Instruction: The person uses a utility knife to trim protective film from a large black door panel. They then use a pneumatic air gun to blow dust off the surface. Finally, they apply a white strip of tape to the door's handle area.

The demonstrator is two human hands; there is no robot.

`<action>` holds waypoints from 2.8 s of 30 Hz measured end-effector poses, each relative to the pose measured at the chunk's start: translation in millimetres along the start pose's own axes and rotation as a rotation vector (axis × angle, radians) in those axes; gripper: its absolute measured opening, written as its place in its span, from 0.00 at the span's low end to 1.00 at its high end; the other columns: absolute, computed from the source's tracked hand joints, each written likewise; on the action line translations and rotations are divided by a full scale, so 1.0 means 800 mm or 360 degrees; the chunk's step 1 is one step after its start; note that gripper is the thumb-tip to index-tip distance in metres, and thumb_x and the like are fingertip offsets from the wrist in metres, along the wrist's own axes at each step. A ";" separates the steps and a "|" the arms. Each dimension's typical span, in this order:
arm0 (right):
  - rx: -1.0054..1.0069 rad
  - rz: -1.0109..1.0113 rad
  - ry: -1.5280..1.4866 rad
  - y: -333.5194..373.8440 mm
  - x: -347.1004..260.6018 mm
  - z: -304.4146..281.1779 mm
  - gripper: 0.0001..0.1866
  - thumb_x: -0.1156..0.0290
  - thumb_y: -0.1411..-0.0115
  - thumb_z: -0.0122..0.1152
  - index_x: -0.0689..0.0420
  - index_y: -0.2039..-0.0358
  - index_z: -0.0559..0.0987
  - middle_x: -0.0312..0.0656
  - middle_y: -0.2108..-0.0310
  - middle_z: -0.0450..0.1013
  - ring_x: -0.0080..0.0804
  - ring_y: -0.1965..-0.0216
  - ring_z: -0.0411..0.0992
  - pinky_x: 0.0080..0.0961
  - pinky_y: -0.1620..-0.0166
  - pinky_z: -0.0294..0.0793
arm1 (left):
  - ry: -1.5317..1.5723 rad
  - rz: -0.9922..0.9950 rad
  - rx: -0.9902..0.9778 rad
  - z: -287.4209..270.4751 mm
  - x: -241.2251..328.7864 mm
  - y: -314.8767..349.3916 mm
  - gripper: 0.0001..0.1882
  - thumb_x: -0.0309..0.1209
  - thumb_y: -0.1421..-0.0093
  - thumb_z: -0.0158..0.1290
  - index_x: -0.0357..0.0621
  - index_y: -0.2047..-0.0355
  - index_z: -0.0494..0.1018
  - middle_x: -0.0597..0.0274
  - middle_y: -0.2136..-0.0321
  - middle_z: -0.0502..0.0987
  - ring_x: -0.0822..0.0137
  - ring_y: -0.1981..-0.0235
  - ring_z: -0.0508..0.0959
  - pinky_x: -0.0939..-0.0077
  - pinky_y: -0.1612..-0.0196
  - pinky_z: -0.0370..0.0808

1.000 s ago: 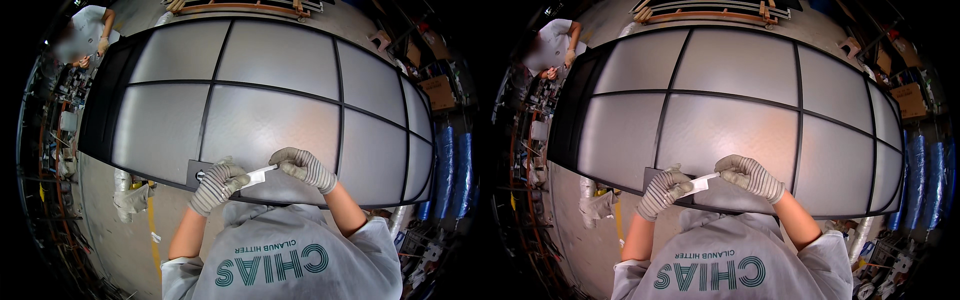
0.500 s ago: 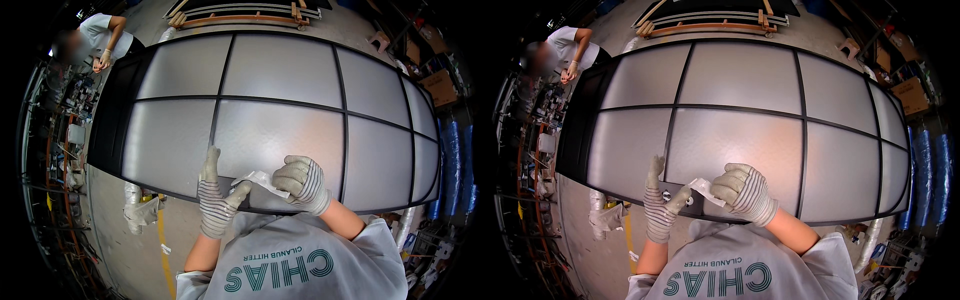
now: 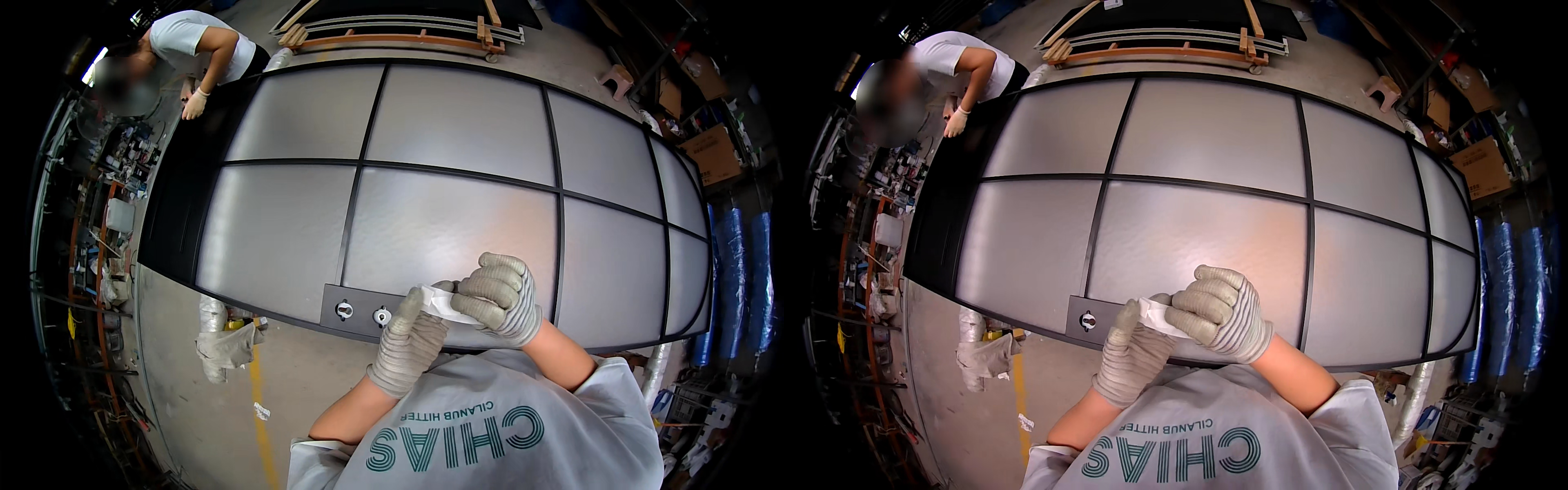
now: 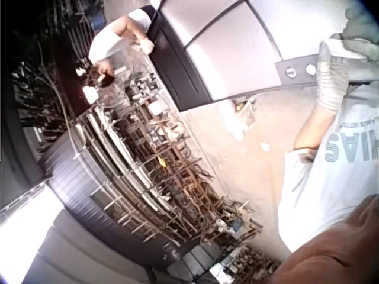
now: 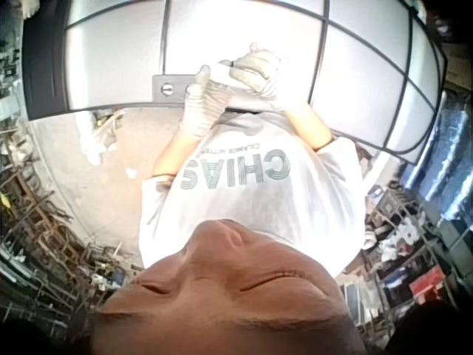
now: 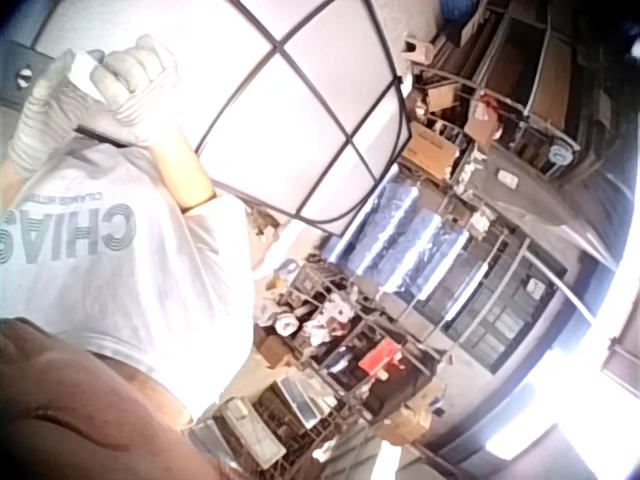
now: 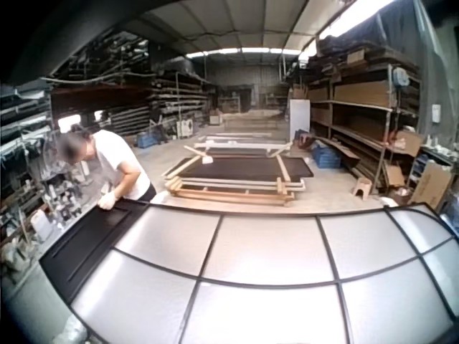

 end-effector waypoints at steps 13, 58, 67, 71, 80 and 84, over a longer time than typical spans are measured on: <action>-0.0090 0.0614 -0.0292 -0.032 0.005 0.008 0.17 0.67 0.57 0.72 0.52 0.66 0.77 0.37 0.73 0.73 0.37 0.72 0.73 0.33 0.68 0.71 | -0.0286 0.0653 0.0457 -0.021 0.062 0.019 0.23 0.40 0.38 0.56 0.35 0.50 0.70 0.61 0.57 0.74 0.69 0.53 0.72 0.71 0.46 0.67; 0.0155 0.2254 -0.2572 0.141 0.099 0.116 0.36 0.38 0.37 0.44 0.64 0.58 0.78 0.45 0.64 0.78 0.31 0.59 0.76 0.29 0.52 0.74 | -0.0627 0.0068 0.0107 -0.034 0.020 -0.007 0.18 0.33 0.41 0.57 0.37 0.52 0.73 0.60 0.54 0.75 0.70 0.52 0.73 0.72 0.47 0.69; -0.0123 0.2175 -0.3031 0.104 0.063 0.135 0.37 0.52 0.42 0.60 0.62 0.39 0.63 0.54 0.47 0.70 0.43 0.46 0.70 0.40 0.41 0.66 | -0.1896 -0.0178 -0.0129 -0.021 0.003 -0.005 0.16 0.29 0.46 0.58 0.35 0.57 0.77 0.66 0.67 0.77 0.76 0.69 0.73 0.81 0.62 0.70; 0.0097 0.2365 -0.3054 0.123 0.079 0.147 0.41 0.71 0.47 0.65 0.61 0.36 0.56 0.56 0.40 0.62 0.47 0.42 0.67 0.41 0.40 0.66 | -0.1861 -0.0335 -0.0122 -0.038 -0.003 -0.009 0.15 0.31 0.47 0.57 0.36 0.61 0.77 0.56 0.70 0.79 0.68 0.71 0.79 0.73 0.64 0.77; 0.0236 0.2274 -0.2734 0.131 0.108 0.121 0.38 0.83 0.51 0.62 0.66 0.39 0.60 0.56 0.39 0.61 0.30 0.56 0.75 0.25 0.49 0.74 | -0.2081 -0.0239 0.0011 -0.080 -0.010 -0.031 0.17 0.36 0.44 0.59 0.37 0.58 0.78 0.60 0.76 0.80 0.72 0.75 0.77 0.77 0.68 0.75; 0.0179 0.2206 -0.2861 0.154 0.108 0.106 0.33 0.85 0.52 0.61 0.62 0.42 0.66 0.52 0.45 0.68 0.29 0.59 0.75 0.23 0.50 0.75 | -0.2522 0.0496 -0.0323 -0.050 0.017 -0.031 0.15 0.33 0.51 0.59 0.43 0.62 0.78 0.58 0.72 0.77 0.58 0.67 0.77 0.64 0.52 0.73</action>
Point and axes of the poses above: each hand's wrist, its own y-axis away from the middle knuckle, its own z-axis out of the palm, x = y × z, the point moved 10 cm from there along -y, towards the middle knuckle
